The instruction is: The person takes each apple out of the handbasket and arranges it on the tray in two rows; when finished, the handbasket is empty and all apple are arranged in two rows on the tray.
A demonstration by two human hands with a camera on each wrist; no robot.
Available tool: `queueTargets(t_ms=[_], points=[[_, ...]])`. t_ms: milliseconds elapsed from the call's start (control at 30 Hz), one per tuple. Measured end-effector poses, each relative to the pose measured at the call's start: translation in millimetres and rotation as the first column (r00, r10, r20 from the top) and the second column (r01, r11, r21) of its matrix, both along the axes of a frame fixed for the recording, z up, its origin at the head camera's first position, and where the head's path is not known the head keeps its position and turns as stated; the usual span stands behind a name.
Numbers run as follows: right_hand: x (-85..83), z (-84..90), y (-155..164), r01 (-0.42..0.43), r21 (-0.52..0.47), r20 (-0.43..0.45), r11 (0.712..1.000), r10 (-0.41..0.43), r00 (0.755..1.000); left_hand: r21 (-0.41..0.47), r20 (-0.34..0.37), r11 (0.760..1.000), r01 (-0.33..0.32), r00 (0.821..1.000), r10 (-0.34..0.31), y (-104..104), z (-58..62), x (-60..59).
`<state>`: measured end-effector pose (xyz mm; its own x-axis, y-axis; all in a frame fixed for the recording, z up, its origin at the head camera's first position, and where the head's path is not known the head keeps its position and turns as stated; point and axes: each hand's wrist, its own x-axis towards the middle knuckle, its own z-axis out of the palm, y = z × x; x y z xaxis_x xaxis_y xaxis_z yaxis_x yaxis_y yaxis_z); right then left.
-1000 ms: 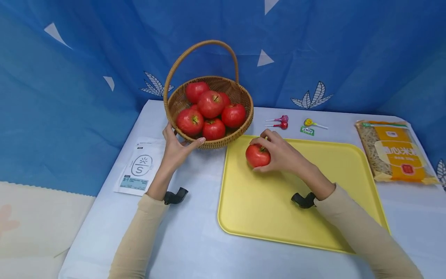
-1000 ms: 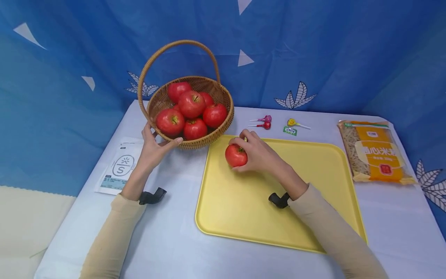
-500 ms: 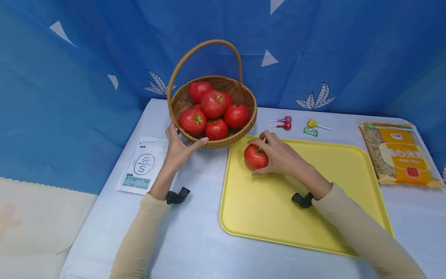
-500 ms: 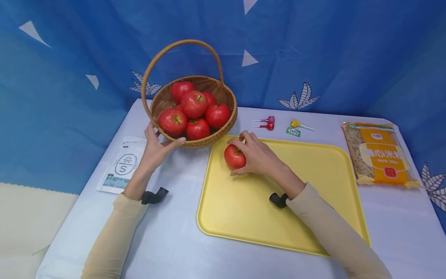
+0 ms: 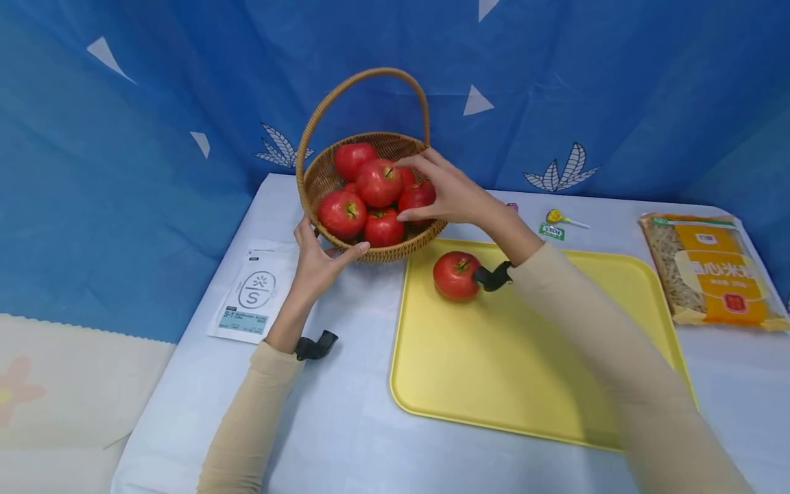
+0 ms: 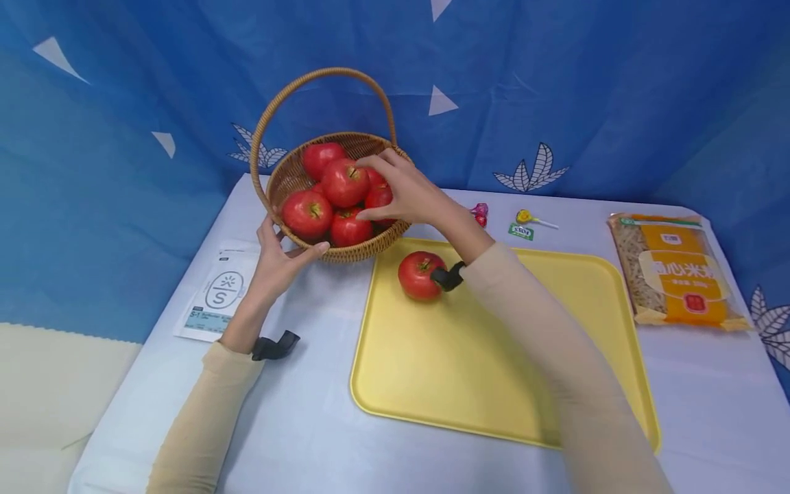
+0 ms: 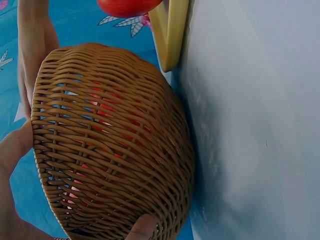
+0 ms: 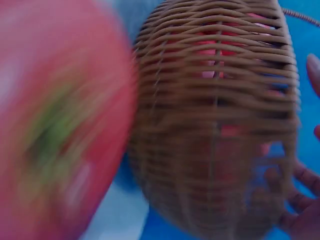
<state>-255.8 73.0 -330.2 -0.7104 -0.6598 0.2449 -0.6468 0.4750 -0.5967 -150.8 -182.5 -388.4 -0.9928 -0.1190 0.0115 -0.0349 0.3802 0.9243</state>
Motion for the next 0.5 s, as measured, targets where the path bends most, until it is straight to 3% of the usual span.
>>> queueTargets(t_ms=[133,333,500], points=[[-21.6,-8.2,-27.6,0.004,0.036,0.062,0.999,-0.007,0.998,0.002,0.006,1.0,-0.007,1.0,0.007,-2.2,-1.6,1.1],[-35.4,-17.8,-43.3,0.018,0.096,0.114,0.995,-0.029,0.993,0.019,-0.003,1.0,0.006,1.0,-0.006,-0.9,-2.7,-0.2],[-40.9,-20.8,-46.5,0.004,0.094,0.075,0.996,-0.011,0.997,0.013,-0.011,1.0,0.019,1.0,-0.019,-0.8,-1.8,-2.0]])
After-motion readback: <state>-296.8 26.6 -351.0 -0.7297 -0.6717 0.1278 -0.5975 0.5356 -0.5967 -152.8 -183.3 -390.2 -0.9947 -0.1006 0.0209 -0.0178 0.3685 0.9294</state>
